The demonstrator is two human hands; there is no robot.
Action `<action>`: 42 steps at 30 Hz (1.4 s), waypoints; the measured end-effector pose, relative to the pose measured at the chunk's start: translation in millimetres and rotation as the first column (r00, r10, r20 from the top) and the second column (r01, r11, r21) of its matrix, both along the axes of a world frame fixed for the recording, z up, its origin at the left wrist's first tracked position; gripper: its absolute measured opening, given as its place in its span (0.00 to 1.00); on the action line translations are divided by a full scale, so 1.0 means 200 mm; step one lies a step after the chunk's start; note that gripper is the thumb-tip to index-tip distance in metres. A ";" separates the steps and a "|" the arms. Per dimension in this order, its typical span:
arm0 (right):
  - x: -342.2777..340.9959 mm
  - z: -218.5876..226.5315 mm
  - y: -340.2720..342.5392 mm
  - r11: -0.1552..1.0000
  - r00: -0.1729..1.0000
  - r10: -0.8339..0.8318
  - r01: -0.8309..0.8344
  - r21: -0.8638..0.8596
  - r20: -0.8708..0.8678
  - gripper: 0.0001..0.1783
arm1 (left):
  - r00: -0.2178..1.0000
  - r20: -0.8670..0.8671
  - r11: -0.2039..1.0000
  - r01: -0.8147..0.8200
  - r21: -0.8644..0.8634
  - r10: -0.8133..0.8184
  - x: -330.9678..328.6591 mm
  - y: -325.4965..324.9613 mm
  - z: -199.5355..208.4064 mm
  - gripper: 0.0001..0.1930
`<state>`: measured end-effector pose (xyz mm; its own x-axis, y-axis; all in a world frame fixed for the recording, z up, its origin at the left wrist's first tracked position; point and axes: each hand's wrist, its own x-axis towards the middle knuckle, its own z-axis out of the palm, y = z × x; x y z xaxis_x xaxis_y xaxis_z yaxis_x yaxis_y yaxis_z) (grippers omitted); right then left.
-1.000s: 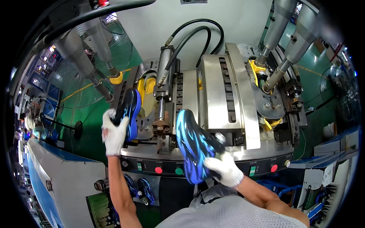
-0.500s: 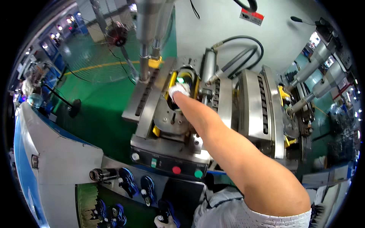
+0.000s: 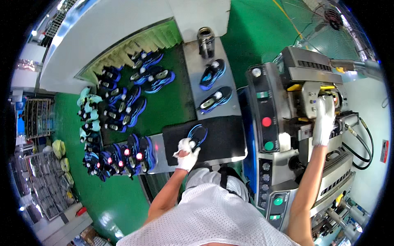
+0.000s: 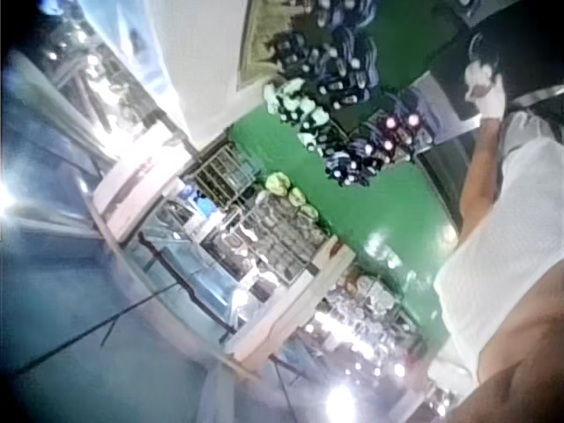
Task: The person, wearing white gloves, places shoe components into a lasting machine, operates buttons to cycle the machine, and places processed shoe uppers onto a conveyor belt.
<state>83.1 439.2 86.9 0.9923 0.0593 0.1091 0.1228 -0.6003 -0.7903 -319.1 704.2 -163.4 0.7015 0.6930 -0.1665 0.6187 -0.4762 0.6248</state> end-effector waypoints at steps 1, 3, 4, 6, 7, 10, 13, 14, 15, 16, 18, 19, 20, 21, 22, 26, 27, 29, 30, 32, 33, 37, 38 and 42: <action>-0.25 -0.01 0.09 0.995 0.994 0.028 -0.018 -0.098 0.107 0.42 | 1.000 -0.016 0.998 0.010 -0.065 -0.011 -0.01 0.02 0.05 0.35; -0.53 -0.49 -0.03 0.884 0.968 0.126 -0.010 -0.468 0.217 0.45 | 0.982 0.112 0.960 0.171 -0.219 -0.149 -0.06 0.12 0.07 0.37; -0.69 -0.49 0.16 0.594 0.997 -0.032 -0.034 -0.804 -0.066 0.48 | 0.964 0.214 0.952 0.208 -0.223 -0.160 -0.11 0.20 0.05 0.37; -0.82 -0.76 0.04 0.117 0.987 0.062 -0.154 -0.981 -0.148 0.58 | 0.959 0.189 0.971 0.228 -0.066 -0.212 -0.18 0.52 0.17 0.31; -0.81 -1.06 -0.31 0.095 0.962 0.265 0.034 -0.995 0.058 0.64 | 0.970 0.194 0.989 0.135 0.056 -0.144 -0.23 0.71 0.15 0.27; -0.78 -0.75 -0.19 0.505 0.963 -0.015 -0.224 -0.834 -0.268 0.59 | 0.940 0.156 0.835 -0.342 0.431 0.305 -0.54 1.31 0.10 0.28; -0.88 -0.66 -0.16 0.649 0.974 -0.016 -0.160 -0.744 -0.224 0.56 | 0.788 -0.004 0.718 -0.559 0.415 0.616 -0.74 1.79 0.07 0.36; -0.96 -0.66 -0.14 0.642 0.976 -0.005 -0.163 -0.749 -0.217 0.56 | 0.784 -0.056 0.754 -0.572 0.323 0.619 -0.79 1.94 0.04 0.32; -1.04 -0.65 -0.10 0.614 0.974 0.004 -0.181 -0.768 -0.227 0.56 | 0.781 -0.113 0.769 -0.559 0.310 0.614 -0.84 2.06 -0.06 0.23; -1.10 -0.67 -0.05 0.586 0.972 0.036 -0.210 -0.783 -0.233 0.56 | 0.834 -0.089 0.792 -0.476 0.383 0.544 -0.90 2.15 -0.16 0.19; -1.22 -0.64 0.16 0.580 0.928 0.069 -0.336 -0.742 -0.366 0.52 | 0.968 -0.157 0.820 -0.073 0.567 0.195 -0.99 2.29 -0.17 0.13; -1.25 -0.66 0.21 0.594 0.922 0.122 -0.365 -0.717 -0.367 0.51 | 0.973 -0.167 0.840 -0.044 0.541 0.159 -1.09 2.32 -0.24 0.11; -1.29 -0.64 0.31 0.622 0.904 0.132 -0.395 -0.676 -0.407 0.49 | 0.982 -0.162 0.807 0.017 0.591 0.098 -1.10 2.29 -0.21 0.10; -1.33 -0.59 0.45 0.655 0.890 0.130 -0.408 -0.636 -0.438 0.47 | 0.988 -0.152 0.765 0.082 0.638 0.022 -1.06 2.23 -0.12 0.09; -1.38 -0.52 0.59 0.708 0.870 0.132 -0.419 -0.568 -0.476 0.47 | 0.993 -0.058 0.854 -0.059 0.517 0.104 -0.98 2.14 0.04 0.08; -1.57 -0.25 1.10 0.813 0.689 0.314 -0.550 -0.190 -0.654 0.49 | 0.998 0.061 0.942 0.013 0.334 -0.035 -0.72 1.70 0.52 0.08; -1.62 -0.22 1.18 0.785 0.627 0.380 -0.608 -0.122 -0.680 0.50 | 0.988 0.091 0.962 0.101 0.252 -0.127 -0.62 1.59 0.57 0.09; -1.75 -0.26 1.27 0.722 0.572 0.610 -0.686 0.088 -0.548 0.54 | 0.906 0.193 0.910 0.323 0.258 -0.376 -0.41 1.39 0.64 0.09; -1.83 -0.34 1.26 0.733 0.638 0.640 -0.675 0.090 -0.428 0.50 | 0.842 0.249 0.873 0.428 0.234 -0.479 -0.28 1.24 0.68 0.09; -1.86 -0.37 1.31 0.808 0.710 0.556 -0.584 0.078 -0.433 0.40 | 0.699 0.313 0.760 0.634 0.147 -0.643 -0.02 0.92 0.79 0.08; -1.82 -0.32 1.28 0.865 0.700 0.452 -0.494 0.081 -0.553 0.35 | 0.622 0.370 0.699 0.706 0.116 -0.690 0.08 0.77 0.80 0.08; -1.84 -0.37 0.75 0.987 0.985 0.137 -0.127 -0.101 0.104 0.32 | 0.243 0.561 0.427 0.876 0.223 -0.792 0.40 0.18 1.03 0.14; -1.85 -0.25 0.59 0.999 1.000 -0.003 0.002 0.040 0.013 0.33 | 0.244 0.643 0.352 0.935 0.043 -0.726 0.44 -0.01 1.13 0.19; -2.08 0.10 -0.14 0.843 0.828 -0.315 0.469 0.265 -0.463 0.39 | -0.146 0.727 0.057 0.967 0.247 -0.671 0.55 -0.62 1.48 0.37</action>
<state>-333.6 411.8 106.4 0.8832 -0.3102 -0.3516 -0.4221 -0.1993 -0.8844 -208.6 581.1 132.2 0.6026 -0.5542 0.5742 -0.6802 0.0196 0.7328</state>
